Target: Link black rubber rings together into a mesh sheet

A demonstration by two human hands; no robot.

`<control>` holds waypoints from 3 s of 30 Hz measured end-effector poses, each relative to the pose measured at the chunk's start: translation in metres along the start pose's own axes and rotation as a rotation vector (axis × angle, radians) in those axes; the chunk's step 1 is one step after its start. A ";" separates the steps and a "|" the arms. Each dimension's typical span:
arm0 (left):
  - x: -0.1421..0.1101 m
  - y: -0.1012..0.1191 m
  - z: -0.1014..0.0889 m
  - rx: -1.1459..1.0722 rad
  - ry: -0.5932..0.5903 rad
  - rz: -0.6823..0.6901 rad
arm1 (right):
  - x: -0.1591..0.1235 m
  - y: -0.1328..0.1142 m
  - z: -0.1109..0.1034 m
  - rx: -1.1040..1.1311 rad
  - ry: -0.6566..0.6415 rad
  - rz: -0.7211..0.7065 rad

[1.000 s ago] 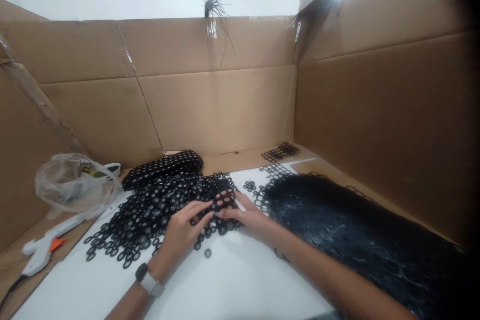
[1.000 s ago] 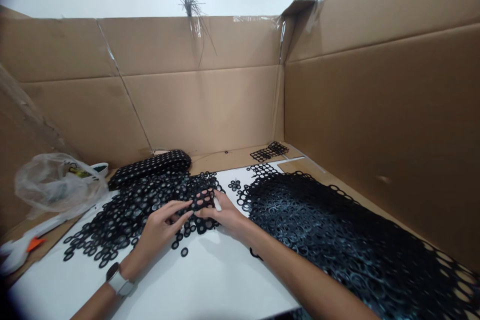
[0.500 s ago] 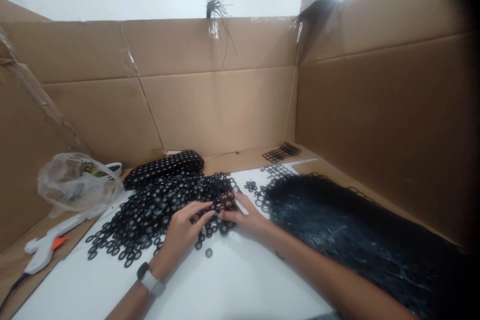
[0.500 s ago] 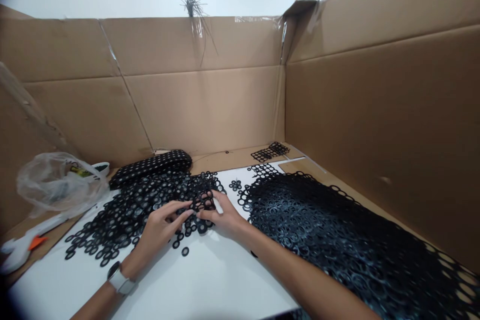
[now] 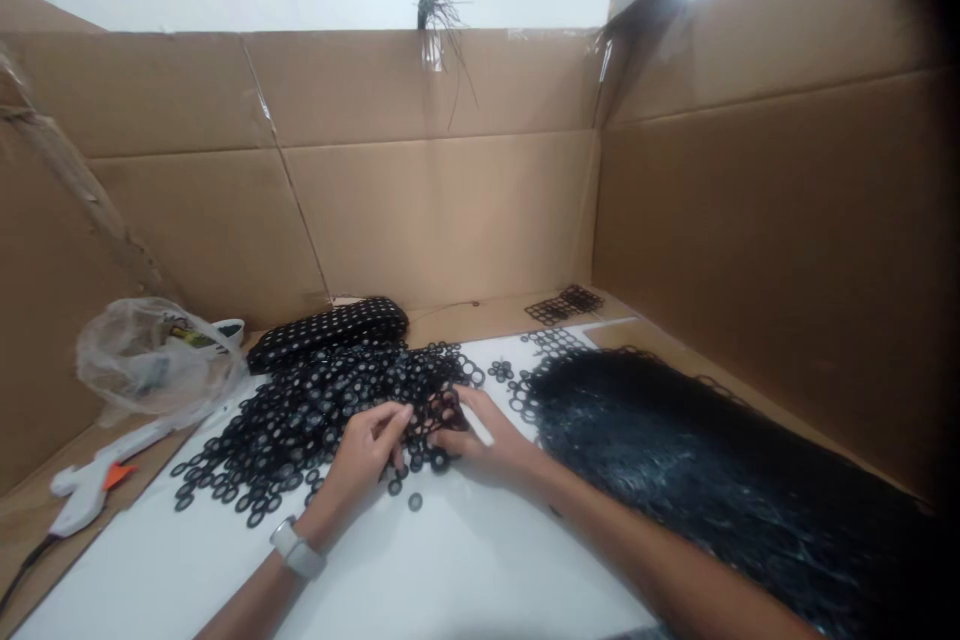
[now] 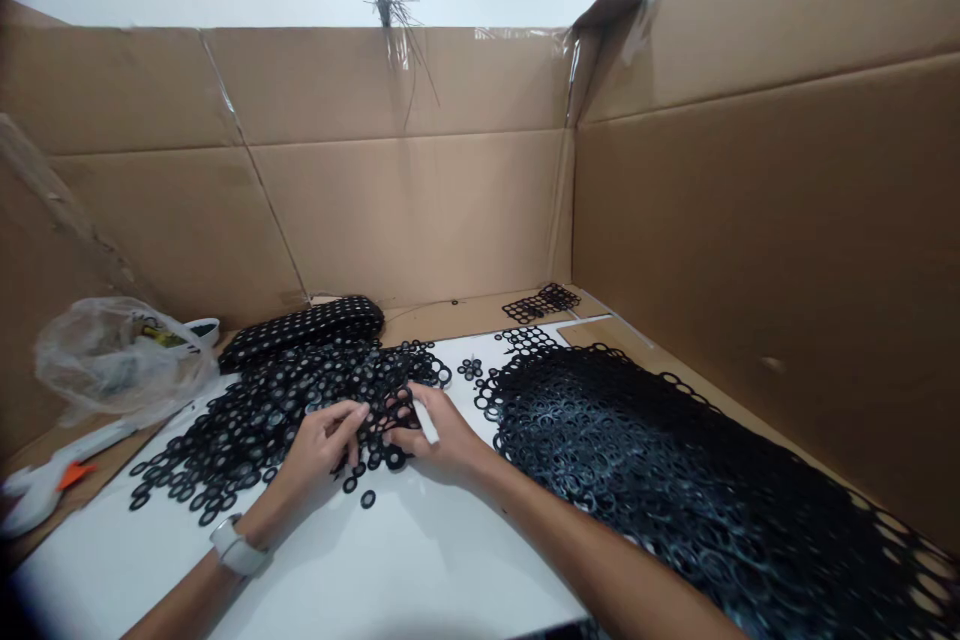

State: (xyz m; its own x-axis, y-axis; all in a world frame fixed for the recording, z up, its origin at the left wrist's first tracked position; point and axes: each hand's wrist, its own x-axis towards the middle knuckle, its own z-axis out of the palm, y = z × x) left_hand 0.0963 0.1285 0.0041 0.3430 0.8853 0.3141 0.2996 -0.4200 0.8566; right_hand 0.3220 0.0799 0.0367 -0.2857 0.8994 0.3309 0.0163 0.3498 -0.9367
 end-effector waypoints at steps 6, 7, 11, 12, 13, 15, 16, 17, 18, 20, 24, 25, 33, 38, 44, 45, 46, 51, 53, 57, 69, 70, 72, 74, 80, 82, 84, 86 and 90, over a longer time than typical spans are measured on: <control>0.016 -0.012 -0.028 0.026 0.308 -0.011 | 0.000 -0.005 -0.003 0.038 -0.001 -0.031; 0.018 -0.014 -0.036 0.045 0.363 -0.001 | -0.001 -0.002 -0.004 0.050 0.013 -0.017; 0.021 -0.019 -0.059 0.140 0.417 0.081 | 0.001 0.012 -0.005 0.151 0.247 0.094; 0.020 -0.019 -0.059 0.161 0.401 0.106 | 0.003 0.016 -0.004 0.168 0.320 0.109; 0.020 -0.019 -0.058 0.180 0.380 0.131 | 0.005 0.019 -0.004 0.186 0.382 0.121; 0.016 -0.016 -0.049 0.207 0.323 0.180 | 0.009 0.023 -0.004 0.259 0.451 0.149; 0.015 -0.014 -0.043 0.216 0.289 0.203 | 0.011 0.025 -0.004 0.314 0.461 0.169; 0.012 -0.012 -0.036 0.222 0.252 0.225 | 0.013 0.026 -0.003 0.370 0.457 0.190; 0.010 -0.009 -0.030 0.225 0.219 0.246 | 0.013 0.028 -0.002 0.422 0.445 0.210; 0.006 -0.005 -0.018 0.226 0.165 0.280 | 0.013 0.029 0.001 0.502 0.412 0.236; 0.001 0.000 -0.005 0.232 0.094 0.318 | 0.010 0.027 0.007 0.568 0.363 0.278; 0.000 0.000 -0.004 0.234 0.082 0.320 | 0.008 0.025 0.008 0.579 0.355 0.290; 0.000 -0.004 -0.004 0.229 0.056 0.288 | 0.001 0.008 0.011 0.552 0.268 0.349; 0.001 -0.006 -0.005 0.227 0.073 0.277 | -0.001 0.004 0.014 0.503 0.214 0.262; 0.001 -0.002 -0.005 0.243 0.115 0.295 | -0.002 0.001 0.013 0.378 0.136 0.182; 0.001 -0.001 -0.005 0.251 0.127 0.298 | -0.002 0.001 0.013 0.375 0.117 0.178; 0.001 -0.001 -0.005 0.259 0.139 0.299 | -0.002 0.001 0.013 0.375 0.095 0.179; 0.000 0.002 -0.004 0.295 0.180 0.294 | -0.001 0.007 0.017 0.380 0.105 0.164; -0.001 0.003 -0.003 0.304 0.180 0.294 | 0.000 0.007 0.018 0.376 0.132 0.168; -0.003 0.004 0.000 0.307 0.151 0.292 | 0.000 0.000 0.016 0.311 0.182 0.161; -0.005 0.000 0.005 0.289 0.083 0.283 | 0.004 0.010 0.005 0.239 0.280 0.142; -0.005 0.000 0.005 0.287 0.083 0.283 | 0.004 0.010 0.005 0.249 0.275 0.141; -0.005 0.002 0.005 0.283 0.091 0.281 | 0.004 0.010 0.006 0.277 0.280 0.138; -0.005 0.003 0.005 0.275 0.109 0.277 | 0.005 0.011 0.006 0.291 0.289 0.136; -0.004 0.003 0.004 0.236 0.115 0.286 | 0.008 0.016 0.001 0.256 0.240 0.160; -0.004 0.003 0.004 0.227 0.100 0.290 | 0.008 0.014 -0.001 0.251 0.202 0.168; -0.004 0.003 0.004 0.218 0.090 0.290 | 0.007 0.012 -0.003 0.238 0.157 0.159; -0.004 0.002 0.004 0.211 0.086 0.289 | 0.006 0.009 -0.004 0.220 0.109 0.133; -0.004 0.000 0.003 0.203 0.085 0.290 | 0.003 0.010 -0.005 0.197 0.079 0.099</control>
State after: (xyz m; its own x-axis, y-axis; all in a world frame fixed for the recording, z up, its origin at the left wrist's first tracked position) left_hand 0.0980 0.1246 0.0014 0.3671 0.7332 0.5724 0.3743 -0.6798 0.6307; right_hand 0.3261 0.0870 0.0287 -0.2156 0.9472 0.2372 -0.1491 0.2081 -0.9667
